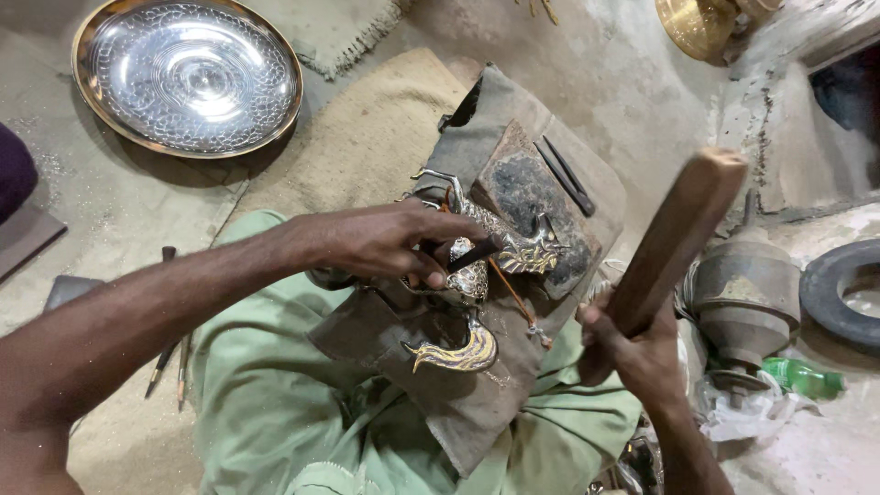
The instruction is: The person sits on the floor holding a silver metal horse figurine braced against a sandbag on their lap. They hold a small punch against the figurine's raised details and strike it with a wooden mallet, repositioning the punch repeatedly to work different areas of the ornament, occasionally steadying the piece by hand.
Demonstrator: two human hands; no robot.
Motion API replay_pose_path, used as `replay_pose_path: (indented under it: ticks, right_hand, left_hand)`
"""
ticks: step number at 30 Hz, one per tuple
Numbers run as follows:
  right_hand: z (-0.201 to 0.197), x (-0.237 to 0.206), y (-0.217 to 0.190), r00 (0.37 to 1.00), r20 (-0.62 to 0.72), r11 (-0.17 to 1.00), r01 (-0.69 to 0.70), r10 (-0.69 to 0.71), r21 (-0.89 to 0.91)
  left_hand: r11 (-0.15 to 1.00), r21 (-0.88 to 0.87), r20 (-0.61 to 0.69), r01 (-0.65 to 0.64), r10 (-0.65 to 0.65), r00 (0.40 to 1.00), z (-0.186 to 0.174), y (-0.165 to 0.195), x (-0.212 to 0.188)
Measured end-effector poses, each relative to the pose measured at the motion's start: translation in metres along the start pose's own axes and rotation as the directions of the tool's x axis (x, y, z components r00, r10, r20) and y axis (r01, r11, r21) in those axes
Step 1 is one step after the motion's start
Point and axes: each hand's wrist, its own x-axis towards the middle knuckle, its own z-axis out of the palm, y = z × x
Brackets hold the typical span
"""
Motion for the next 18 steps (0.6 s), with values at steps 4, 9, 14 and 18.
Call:
replay_pose_path:
  ticks: [4,9,14,18]
  right_hand:
    - [-0.001,-0.007,-0.001,0.992,-0.022,0.968,0.117,-0.124,-0.222]
    - [0.000,-0.014,-0.005,1.000,0.021,0.999,-0.014,0.014,-0.032]
    - [0.008,-0.022,-0.015,0.959,0.001,0.959,-0.283,0.283,-0.011]
    - [0.012,-0.029,-0.025,0.979,-0.038,0.956,0.186,-0.200,-0.227]
  left_hand:
    - [0.994,-0.089,0.034,-0.061,0.064,0.997,-0.001,-0.004,0.002]
    - [0.997,0.047,0.049,-0.063,0.060,0.997,-0.002,-0.004,0.002]
    - [0.998,0.017,0.108,-0.057,0.055,0.993,-0.007,0.000,-0.004]
    - [0.997,0.042,0.128,-0.061,0.055,0.990,-0.010,-0.003,-0.004]
